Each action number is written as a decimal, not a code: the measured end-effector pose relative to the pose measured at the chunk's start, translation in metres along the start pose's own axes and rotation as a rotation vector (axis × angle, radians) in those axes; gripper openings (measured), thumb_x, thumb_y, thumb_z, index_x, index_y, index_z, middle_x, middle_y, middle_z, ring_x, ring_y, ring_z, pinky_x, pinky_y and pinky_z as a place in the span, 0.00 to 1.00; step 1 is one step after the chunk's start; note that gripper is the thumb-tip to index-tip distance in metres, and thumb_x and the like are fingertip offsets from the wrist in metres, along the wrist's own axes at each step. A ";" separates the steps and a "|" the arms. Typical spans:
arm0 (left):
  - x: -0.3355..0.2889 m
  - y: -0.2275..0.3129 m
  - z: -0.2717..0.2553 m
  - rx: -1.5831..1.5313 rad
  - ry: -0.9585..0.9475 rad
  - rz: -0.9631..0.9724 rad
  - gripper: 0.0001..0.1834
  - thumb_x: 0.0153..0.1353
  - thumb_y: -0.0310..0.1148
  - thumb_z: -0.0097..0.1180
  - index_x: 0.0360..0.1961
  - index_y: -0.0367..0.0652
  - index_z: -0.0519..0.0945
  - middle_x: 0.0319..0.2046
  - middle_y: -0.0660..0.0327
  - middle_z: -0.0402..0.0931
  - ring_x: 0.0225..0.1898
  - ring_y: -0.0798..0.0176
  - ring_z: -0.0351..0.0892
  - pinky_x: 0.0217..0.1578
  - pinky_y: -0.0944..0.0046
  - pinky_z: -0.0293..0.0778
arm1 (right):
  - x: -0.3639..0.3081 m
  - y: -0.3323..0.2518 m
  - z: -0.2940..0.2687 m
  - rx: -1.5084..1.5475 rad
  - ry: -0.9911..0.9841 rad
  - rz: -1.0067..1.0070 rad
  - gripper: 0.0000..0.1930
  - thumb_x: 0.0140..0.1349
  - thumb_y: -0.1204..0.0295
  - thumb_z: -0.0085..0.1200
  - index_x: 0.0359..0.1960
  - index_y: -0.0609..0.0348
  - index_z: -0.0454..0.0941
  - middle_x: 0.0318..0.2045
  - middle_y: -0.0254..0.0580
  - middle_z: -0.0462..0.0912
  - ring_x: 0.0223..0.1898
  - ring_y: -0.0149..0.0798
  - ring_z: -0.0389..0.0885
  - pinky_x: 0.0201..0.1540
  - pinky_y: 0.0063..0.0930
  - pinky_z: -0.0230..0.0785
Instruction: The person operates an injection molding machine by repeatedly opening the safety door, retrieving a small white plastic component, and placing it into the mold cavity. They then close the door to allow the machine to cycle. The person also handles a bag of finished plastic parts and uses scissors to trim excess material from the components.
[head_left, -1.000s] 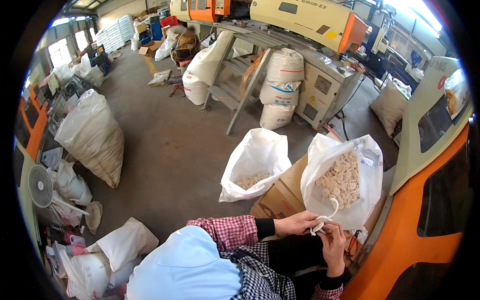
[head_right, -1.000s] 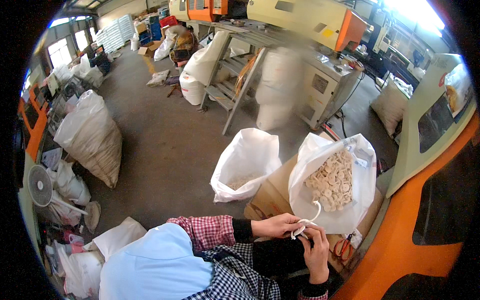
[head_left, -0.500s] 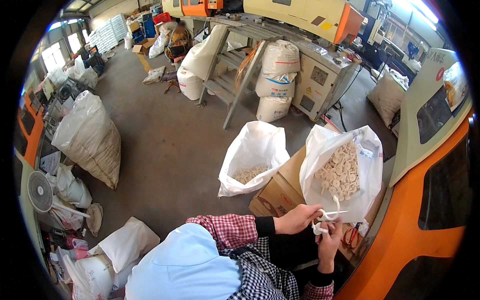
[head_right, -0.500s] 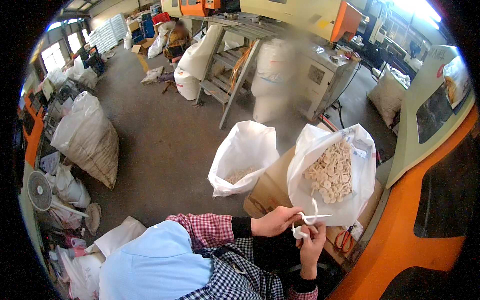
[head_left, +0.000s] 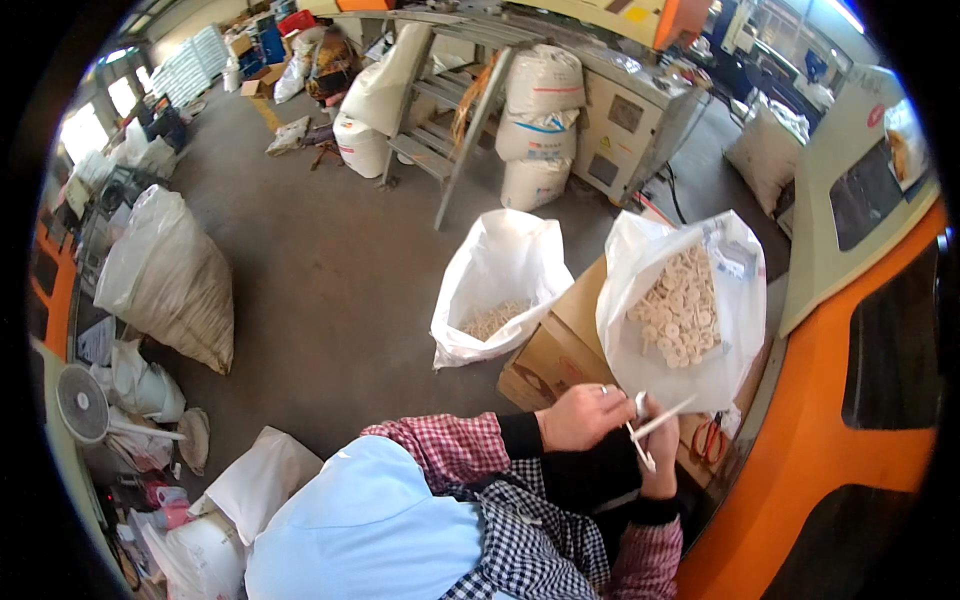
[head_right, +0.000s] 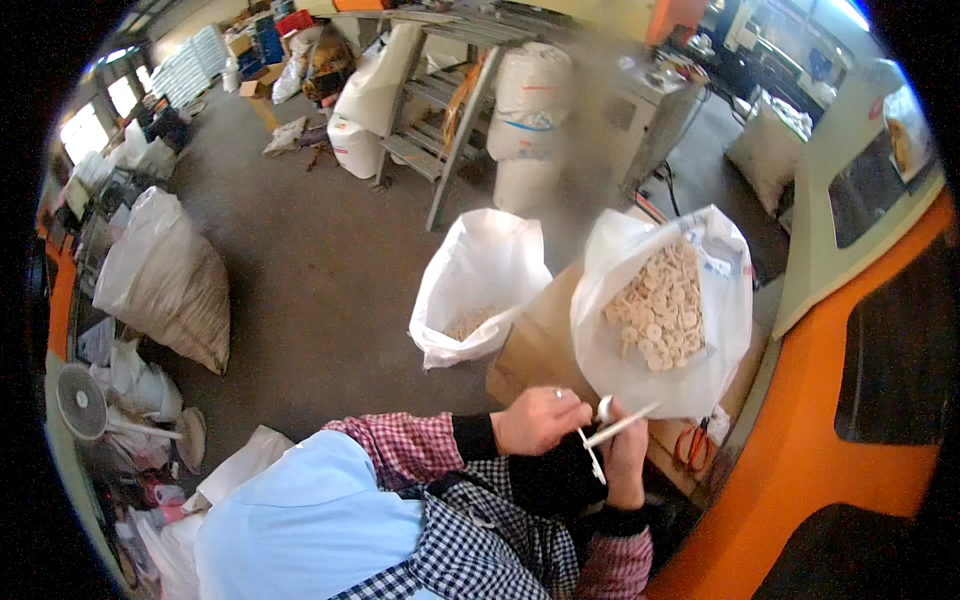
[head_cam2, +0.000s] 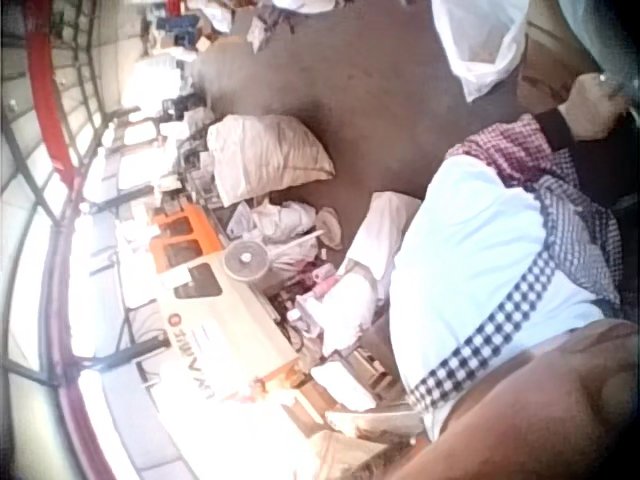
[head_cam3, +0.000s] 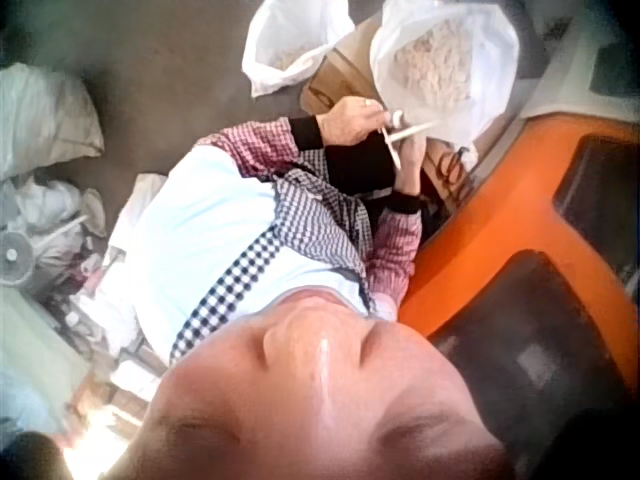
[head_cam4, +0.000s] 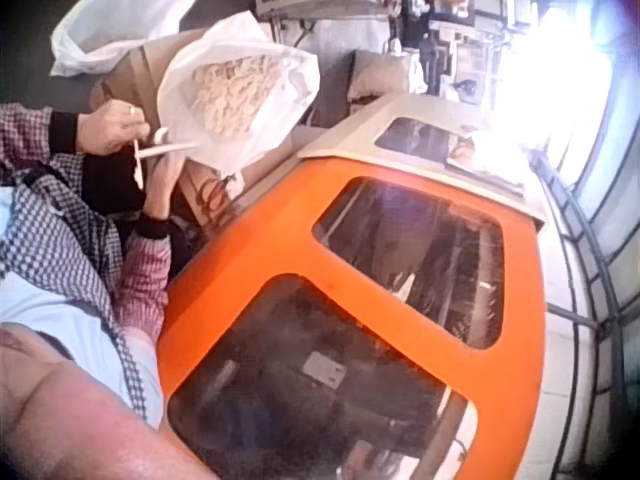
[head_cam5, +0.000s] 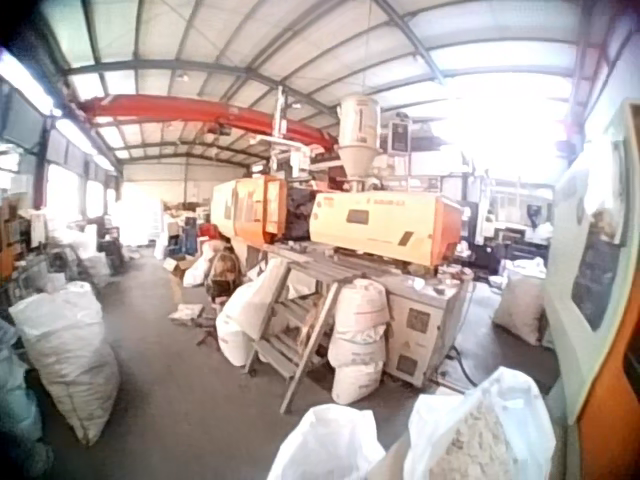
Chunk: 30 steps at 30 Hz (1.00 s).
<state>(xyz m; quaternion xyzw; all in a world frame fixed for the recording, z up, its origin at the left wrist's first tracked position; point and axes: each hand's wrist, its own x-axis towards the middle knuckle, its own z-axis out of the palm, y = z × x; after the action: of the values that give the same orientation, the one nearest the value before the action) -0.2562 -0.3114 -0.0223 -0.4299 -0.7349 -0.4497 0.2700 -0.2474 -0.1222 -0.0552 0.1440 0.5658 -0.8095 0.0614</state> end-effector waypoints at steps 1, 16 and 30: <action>-0.004 -0.002 -0.002 -0.016 0.033 -0.060 0.13 0.44 0.22 0.51 0.35 0.38 0.72 0.22 0.56 0.67 0.23 0.51 0.72 0.23 0.56 0.69 | 0.014 -0.007 -0.003 -0.091 0.083 0.023 0.11 0.62 0.65 0.46 0.23 0.54 0.70 0.14 0.26 0.67 0.14 0.22 0.64 0.13 0.16 0.52; -0.140 -0.111 -0.061 0.197 0.085 -1.170 0.13 0.63 0.36 0.48 0.36 0.34 0.71 0.18 0.51 0.72 0.20 0.59 0.75 0.23 0.59 0.67 | -0.016 -0.018 -0.001 -0.456 0.139 -0.239 0.13 0.65 0.70 0.45 0.37 0.69 0.77 0.25 0.38 0.79 0.21 0.24 0.70 0.23 0.20 0.61; -0.074 -0.123 -0.007 0.208 -0.177 -0.532 0.10 0.51 0.27 0.49 0.36 0.37 0.70 0.31 0.44 0.73 0.33 0.44 0.76 0.32 0.50 0.72 | -0.109 -0.003 -0.002 -0.618 0.408 -0.241 0.11 0.65 0.70 0.47 0.33 0.66 0.78 0.20 0.36 0.75 0.18 0.25 0.67 0.20 0.20 0.59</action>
<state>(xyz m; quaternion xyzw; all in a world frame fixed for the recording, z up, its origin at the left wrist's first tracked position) -0.3282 -0.3744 -0.1300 -0.2296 -0.8846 -0.3877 0.1199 -0.1442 -0.1266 -0.0204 0.2091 0.7966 -0.5569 -0.1075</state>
